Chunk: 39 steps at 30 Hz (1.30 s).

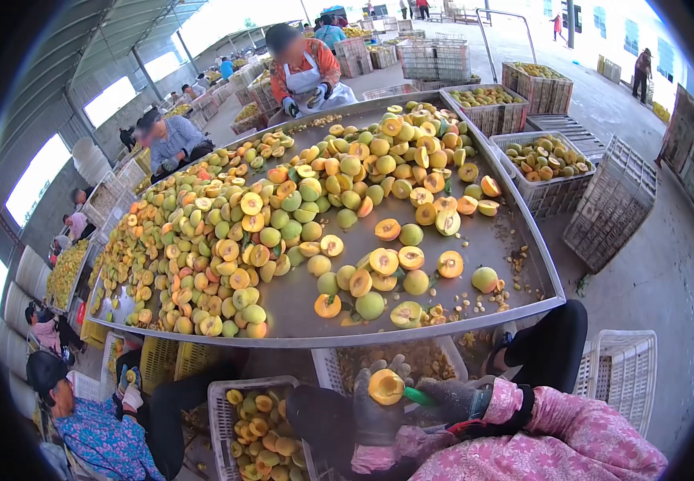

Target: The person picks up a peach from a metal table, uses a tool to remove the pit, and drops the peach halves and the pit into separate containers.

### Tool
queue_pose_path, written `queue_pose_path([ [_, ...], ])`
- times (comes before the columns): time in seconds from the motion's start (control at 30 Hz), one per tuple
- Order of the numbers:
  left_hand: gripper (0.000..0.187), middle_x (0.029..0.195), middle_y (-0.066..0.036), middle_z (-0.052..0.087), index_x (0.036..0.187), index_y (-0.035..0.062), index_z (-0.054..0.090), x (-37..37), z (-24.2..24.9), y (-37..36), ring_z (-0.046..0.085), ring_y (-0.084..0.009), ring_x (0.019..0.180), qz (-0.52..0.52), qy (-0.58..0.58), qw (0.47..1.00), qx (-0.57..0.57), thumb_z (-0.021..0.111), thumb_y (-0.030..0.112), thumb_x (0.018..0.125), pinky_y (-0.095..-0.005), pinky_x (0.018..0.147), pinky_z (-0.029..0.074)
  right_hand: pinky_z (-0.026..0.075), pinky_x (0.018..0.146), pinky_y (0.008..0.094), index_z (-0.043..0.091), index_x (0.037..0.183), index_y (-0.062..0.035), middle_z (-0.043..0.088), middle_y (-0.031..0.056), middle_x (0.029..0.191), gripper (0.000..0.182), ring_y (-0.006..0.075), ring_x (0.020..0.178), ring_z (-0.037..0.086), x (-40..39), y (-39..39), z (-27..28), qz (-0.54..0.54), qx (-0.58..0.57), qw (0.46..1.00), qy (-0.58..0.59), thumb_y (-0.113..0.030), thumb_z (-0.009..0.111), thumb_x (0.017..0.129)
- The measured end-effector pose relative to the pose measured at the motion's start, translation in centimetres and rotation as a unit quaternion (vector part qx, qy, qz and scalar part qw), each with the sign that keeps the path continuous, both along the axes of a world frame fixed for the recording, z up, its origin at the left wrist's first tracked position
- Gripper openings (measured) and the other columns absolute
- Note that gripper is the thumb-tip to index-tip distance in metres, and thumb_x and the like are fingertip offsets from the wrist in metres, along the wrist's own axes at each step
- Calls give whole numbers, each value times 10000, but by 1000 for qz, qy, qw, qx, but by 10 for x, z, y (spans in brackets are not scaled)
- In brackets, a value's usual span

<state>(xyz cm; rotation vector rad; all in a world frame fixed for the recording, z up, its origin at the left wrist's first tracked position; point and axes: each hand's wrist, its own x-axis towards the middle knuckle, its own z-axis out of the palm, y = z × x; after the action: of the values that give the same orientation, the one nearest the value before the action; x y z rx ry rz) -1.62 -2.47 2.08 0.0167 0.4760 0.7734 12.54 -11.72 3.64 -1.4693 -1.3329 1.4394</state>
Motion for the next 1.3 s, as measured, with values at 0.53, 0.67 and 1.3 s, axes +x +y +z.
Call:
queue_pose_path([
  [0.53, 429, 1134, -210, 549, 1102, 31, 529, 1, -14, -2, 574, -308, 924, -10, 5, 1000, 27, 419, 402, 916, -414, 809, 491, 496, 505, 415, 426, 1100, 12, 613, 135, 774, 453, 333, 621, 630, -26, 4, -86, 32, 155, 958, -240, -316, 576, 825],
  [0.67, 412, 1101, -208, 568, 1090, 37, 537, 1, -23, -3, 574, -318, 882, 24, 61, 996, 54, 431, 391, 909, -424, 770, 496, 470, 427, 431, 469, 956, -26, 613, 97, 724, 304, 321, 528, 612, -31, 0, -47, 26, 141, 914, -380, -275, 566, 810],
  [1.3, 414, 989, -121, 570, 1026, 26, 542, -45, 11, 34, 558, -241, 849, 165, 131, 974, 79, 516, 404, 859, -375, 710, 504, 479, 615, 367, 453, 1189, -122, 566, 48, 870, 385, 179, 663, 559, -3, 17, -47, 171, -116, 960, 190, -322, 541, 872],
])
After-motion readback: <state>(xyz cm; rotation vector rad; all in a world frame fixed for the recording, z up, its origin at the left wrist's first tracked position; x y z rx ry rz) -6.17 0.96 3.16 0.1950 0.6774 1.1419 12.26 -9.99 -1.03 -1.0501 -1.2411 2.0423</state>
